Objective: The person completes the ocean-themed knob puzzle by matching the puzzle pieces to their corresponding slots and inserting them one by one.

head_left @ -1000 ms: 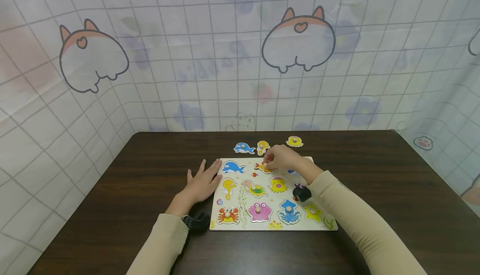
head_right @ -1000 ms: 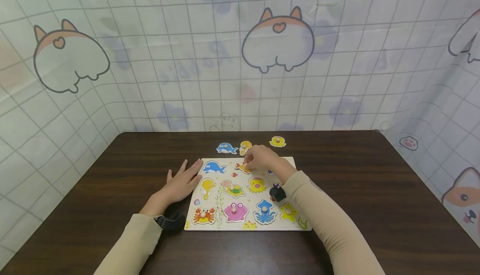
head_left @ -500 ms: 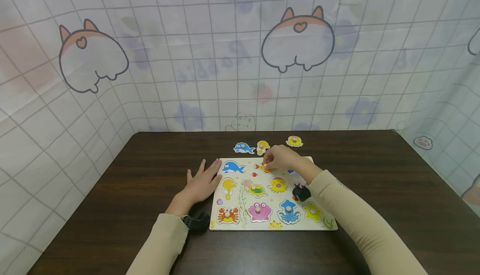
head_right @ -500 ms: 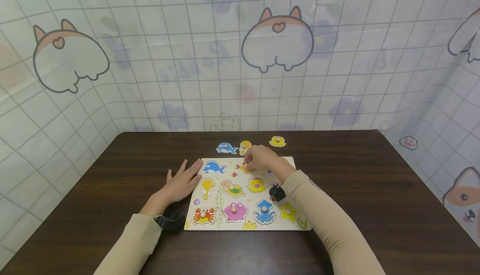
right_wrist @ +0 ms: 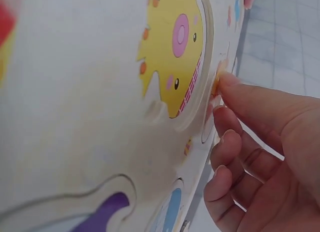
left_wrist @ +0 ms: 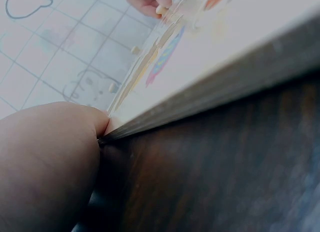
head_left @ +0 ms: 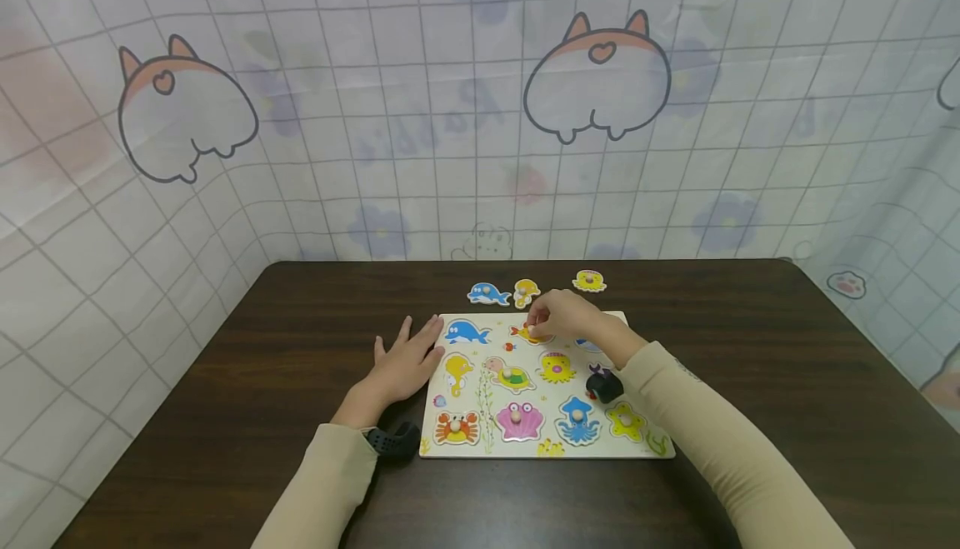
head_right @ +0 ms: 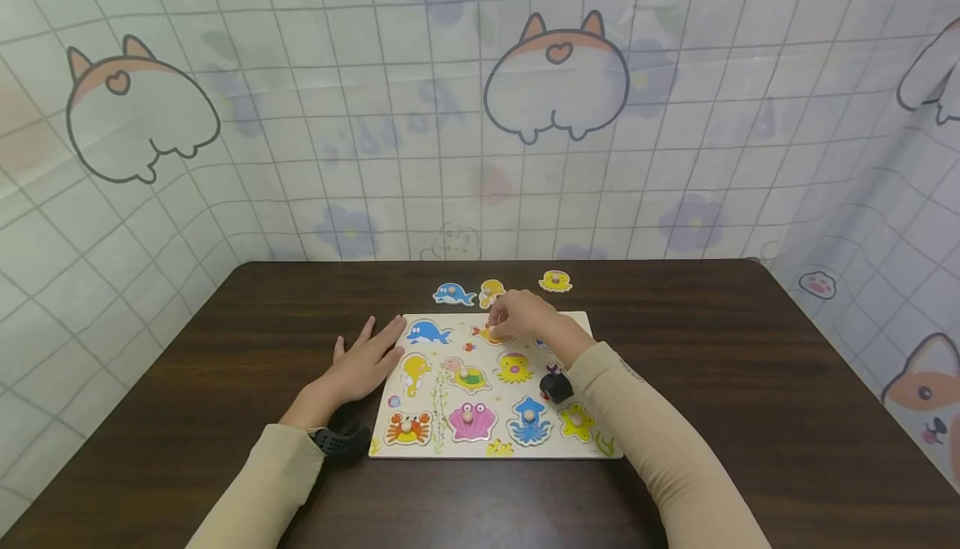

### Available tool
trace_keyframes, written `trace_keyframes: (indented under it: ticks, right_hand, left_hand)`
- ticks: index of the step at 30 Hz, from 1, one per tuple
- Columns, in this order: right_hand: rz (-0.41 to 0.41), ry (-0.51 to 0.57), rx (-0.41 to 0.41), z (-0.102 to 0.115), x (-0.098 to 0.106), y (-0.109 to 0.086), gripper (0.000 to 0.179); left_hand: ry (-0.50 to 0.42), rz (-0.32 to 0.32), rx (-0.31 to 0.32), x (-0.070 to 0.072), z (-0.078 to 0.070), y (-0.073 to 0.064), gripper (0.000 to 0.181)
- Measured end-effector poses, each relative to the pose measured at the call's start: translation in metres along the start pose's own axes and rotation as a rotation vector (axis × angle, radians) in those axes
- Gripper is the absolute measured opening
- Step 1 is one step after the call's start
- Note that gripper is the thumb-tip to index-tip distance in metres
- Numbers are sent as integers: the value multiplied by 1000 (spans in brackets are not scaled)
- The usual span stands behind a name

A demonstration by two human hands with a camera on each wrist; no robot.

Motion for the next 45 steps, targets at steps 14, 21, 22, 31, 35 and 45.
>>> trace_keyframes:
  ticks: [14, 21, 22, 31, 35, 45]
  right_hand:
    - [-173, 186, 59, -37, 43, -10, 25]
    - [-245, 251, 13, -64, 73, -5, 32]
    - [-254, 266, 9, -69, 76, -4, 33]
    - [-307, 331, -103, -103, 82, 8, 33]
    - [-298, 327, -129, -110, 81, 14, 31]
    - [-266, 326, -225, -122, 77, 25, 27]
  left_hand:
    - [-4, 13, -2, 0, -2, 1, 64]
    - [-3, 4, 6, 2, 1, 0, 64]
    - [-3, 4, 7, 2, 2, 0, 64]
    - [-3, 14, 21, 0, 4, -2, 64]
    - [-7, 12, 19, 0, 3, -2, 64]
    - [-4, 10, 8, 2, 0, -1, 64]
Point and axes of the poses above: each hand's wrist, its own y-axis towards the middle knuckle, its own x-axis out of the back of the hand, z = x × y, the point moved 9 cm from there along y, towards the middle knuckle, and after that the axes turned 3 degrees about y, right-handed, at the moved point
